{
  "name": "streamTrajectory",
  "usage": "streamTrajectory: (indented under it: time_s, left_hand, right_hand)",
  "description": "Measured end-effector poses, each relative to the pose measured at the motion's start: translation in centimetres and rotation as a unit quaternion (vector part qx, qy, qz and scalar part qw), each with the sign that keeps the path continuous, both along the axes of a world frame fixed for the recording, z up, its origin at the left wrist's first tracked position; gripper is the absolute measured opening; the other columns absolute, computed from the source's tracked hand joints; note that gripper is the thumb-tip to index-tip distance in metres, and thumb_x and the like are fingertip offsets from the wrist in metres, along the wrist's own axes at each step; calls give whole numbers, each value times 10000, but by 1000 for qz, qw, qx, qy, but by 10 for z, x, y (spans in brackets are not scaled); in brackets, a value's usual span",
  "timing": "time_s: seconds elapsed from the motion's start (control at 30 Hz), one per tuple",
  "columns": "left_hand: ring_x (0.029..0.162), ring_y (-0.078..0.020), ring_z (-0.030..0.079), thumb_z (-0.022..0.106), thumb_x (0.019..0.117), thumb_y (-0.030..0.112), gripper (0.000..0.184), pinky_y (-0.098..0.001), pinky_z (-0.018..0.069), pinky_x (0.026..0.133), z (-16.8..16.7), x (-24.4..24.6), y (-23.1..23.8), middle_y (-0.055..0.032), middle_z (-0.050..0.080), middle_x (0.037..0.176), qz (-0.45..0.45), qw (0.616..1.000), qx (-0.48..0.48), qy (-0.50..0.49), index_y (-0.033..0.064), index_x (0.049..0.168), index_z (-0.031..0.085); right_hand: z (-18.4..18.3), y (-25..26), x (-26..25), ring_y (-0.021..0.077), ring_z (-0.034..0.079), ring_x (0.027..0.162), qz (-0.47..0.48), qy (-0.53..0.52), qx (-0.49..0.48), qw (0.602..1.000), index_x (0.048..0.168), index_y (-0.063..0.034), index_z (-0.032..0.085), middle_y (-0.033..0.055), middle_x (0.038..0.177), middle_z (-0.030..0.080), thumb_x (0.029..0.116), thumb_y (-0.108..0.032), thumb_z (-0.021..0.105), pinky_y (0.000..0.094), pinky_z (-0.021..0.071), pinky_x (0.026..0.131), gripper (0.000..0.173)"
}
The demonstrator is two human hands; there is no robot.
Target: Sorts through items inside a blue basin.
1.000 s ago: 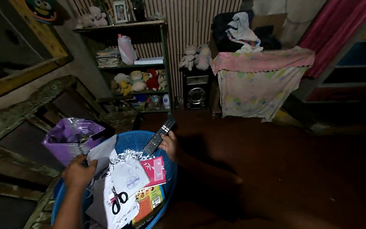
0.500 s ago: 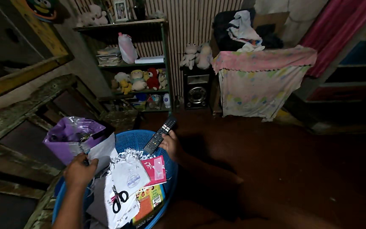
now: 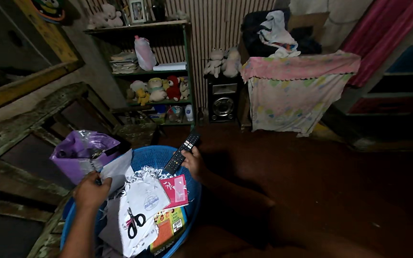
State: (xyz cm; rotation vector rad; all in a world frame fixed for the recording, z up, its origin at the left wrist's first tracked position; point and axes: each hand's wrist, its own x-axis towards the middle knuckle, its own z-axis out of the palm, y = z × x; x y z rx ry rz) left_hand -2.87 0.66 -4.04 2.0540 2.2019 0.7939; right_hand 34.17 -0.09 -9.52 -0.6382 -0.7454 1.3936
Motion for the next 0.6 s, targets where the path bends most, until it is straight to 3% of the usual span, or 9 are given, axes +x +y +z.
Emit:
streamTrajectory:
  time_s: [0.6]
  left_hand:
    - [1227, -448, 593, 695, 917, 308, 353, -733, 400, 1028, 1, 0, 0, -237, 643, 1303, 1, 1000, -7, -2, 10, 1105, 712]
  right_hand:
    - [6, -4, 0, 376, 704, 1071, 18, -9, -28, 999, 1493, -13, 319, 254, 1242, 661, 1054, -134, 524, 513, 612, 890, 499]
